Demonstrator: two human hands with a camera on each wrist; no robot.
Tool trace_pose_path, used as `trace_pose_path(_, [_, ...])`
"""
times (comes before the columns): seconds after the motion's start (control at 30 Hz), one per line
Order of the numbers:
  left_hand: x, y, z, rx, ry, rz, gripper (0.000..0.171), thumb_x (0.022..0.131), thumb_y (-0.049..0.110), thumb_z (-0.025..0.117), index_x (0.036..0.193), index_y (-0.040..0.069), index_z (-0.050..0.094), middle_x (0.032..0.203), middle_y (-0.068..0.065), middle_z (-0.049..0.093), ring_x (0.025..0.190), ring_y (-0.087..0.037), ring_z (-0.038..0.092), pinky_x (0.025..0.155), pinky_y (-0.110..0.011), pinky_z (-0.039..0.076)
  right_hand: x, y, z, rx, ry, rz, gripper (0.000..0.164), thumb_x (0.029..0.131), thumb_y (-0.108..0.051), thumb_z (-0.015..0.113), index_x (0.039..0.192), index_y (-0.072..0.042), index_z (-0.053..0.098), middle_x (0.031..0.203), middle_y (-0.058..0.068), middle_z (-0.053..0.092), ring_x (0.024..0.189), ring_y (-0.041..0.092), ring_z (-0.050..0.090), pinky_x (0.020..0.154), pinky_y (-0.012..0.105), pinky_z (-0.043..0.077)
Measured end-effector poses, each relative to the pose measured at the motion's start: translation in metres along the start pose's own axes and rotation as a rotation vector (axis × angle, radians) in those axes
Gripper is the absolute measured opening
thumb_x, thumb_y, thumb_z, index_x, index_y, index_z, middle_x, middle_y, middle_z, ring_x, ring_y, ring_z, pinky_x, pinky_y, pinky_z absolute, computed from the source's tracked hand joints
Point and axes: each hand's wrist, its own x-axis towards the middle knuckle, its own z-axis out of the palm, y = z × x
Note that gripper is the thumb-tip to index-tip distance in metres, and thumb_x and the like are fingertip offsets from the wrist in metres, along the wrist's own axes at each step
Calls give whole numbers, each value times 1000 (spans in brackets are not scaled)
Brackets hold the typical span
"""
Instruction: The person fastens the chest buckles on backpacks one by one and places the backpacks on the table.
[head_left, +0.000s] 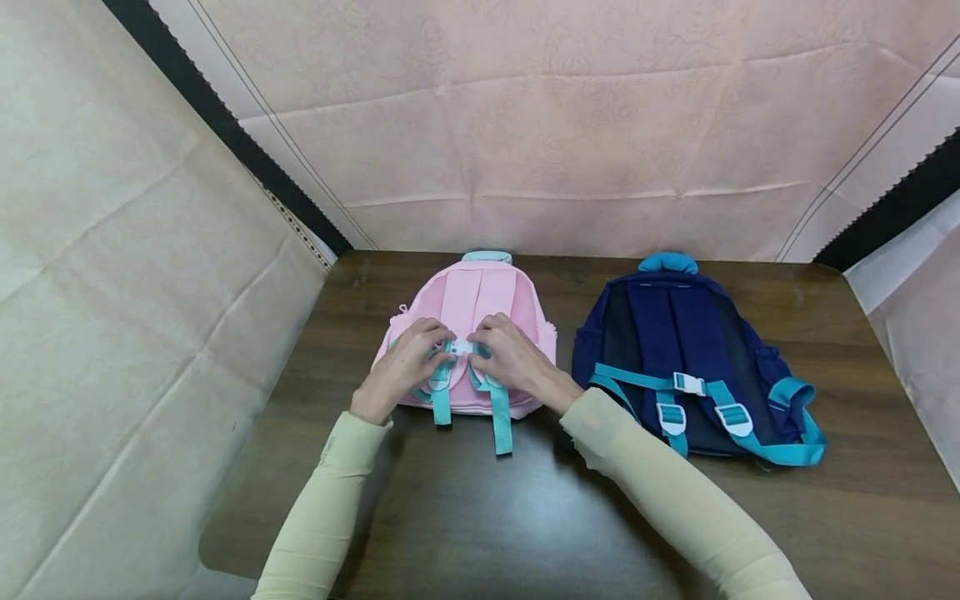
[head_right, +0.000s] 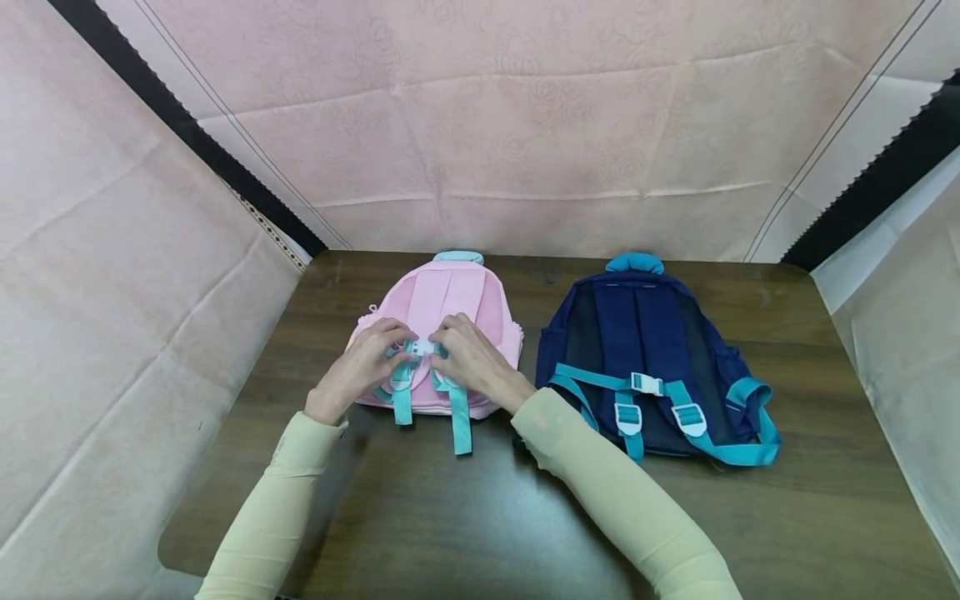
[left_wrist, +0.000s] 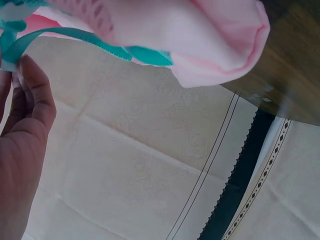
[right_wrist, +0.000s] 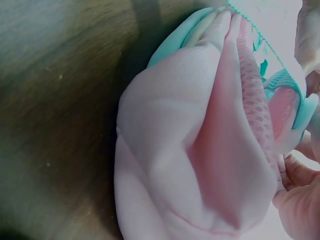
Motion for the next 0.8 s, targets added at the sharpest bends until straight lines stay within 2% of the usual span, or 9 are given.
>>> trace_pose_path(0.17, [0, 1, 2, 4, 26, 19, 30, 92, 3, 86, 120, -1, 78, 121, -16, 74, 114, -30, 68, 106, -45, 62, -1, 0, -1, -2, -4, -3, 31, 98, -15, 82, 125, 1, 80, 116, 16, 77, 107, 27, 65, 97, 40, 61])
trace_pose_path(0.53, [-1, 3, 5, -21, 49, 7, 31, 92, 2, 85, 122, 0, 78, 123, -16, 75, 116, -31, 70, 108, -46, 62, -1, 4, -2, -5, -10, -39, 32, 101, -17, 79, 127, 1, 80, 116, 16, 77, 108, 27, 66, 99, 40, 61])
trace_pose_path(0.8, [2, 3, 6, -65, 61, 27, 30, 91, 2, 86, 120, -1, 78, 119, -16, 77, 110, -29, 73, 104, -44, 64, -2, 7, -3, 17, -13, -54, 32, 101, -14, 78, 128, 2, 78, 119, 17, 78, 111, 28, 69, 101, 40, 62])
